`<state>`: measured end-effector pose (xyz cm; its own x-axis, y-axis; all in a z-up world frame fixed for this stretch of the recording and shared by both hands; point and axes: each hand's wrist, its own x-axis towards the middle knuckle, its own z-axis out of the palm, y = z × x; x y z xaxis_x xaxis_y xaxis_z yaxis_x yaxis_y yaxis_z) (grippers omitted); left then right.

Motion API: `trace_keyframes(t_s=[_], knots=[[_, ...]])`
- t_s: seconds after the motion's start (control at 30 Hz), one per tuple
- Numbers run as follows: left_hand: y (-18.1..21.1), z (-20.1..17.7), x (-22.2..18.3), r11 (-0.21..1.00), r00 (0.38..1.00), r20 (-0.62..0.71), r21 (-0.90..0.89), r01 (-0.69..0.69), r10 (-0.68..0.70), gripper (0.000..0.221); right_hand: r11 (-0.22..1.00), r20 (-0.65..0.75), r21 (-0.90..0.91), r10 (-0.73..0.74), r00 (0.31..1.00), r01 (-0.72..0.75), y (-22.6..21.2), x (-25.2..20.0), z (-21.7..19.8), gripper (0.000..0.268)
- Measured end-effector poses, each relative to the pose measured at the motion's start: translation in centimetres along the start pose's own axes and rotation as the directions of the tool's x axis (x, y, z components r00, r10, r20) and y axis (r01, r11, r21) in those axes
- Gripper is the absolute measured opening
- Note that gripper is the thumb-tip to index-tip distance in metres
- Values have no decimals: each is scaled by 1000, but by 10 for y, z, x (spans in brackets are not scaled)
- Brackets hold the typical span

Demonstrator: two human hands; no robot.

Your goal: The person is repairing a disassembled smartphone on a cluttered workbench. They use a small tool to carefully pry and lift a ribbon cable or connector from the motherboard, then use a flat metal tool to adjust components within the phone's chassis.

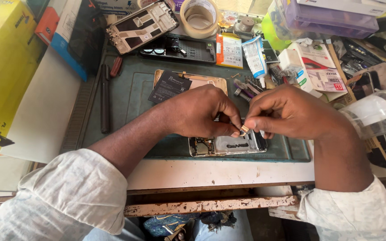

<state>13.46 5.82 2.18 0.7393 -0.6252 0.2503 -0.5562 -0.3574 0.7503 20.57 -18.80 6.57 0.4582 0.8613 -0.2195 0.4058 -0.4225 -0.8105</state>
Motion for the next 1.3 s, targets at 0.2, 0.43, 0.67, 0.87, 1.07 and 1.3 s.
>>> trace_keyframes(t_s=[0.2, 0.43, 0.67, 0.87, 1.07, 1.3], knots=[[0, 0, 0, 1000, 1000, 4, 2, -8, 8, 13, 998, -26, -62, -22, 999, 20, -8, -2, -3, 19], [2, 1, 0, 999, 999, 34, 19, 37, -38, 13, 972, 8, -230, -36, 999, 37, -18, 0, 0, 16], [5, 1, 0, 998, 997, 50, 32, 52, -54, 14, 966, 24, -245, -78, 997, 81, -18, 1, 1, 16], [4, 2, 1, 998, 997, 60, 38, 47, -49, 15, 959, 41, -263, -95, 995, 103, -21, 0, 0, 16], [2, 2, 1, 998, 998, 58, 65, 24, -27, 14, 955, 40, -278, -95, 995, 103, -25, 0, 2, 15], [3, 0, 0, 998, 997, 66, 49, 28, -31, 14, 960, 39, -235, -150, 988, 155, -23, 1, 6, 14]])
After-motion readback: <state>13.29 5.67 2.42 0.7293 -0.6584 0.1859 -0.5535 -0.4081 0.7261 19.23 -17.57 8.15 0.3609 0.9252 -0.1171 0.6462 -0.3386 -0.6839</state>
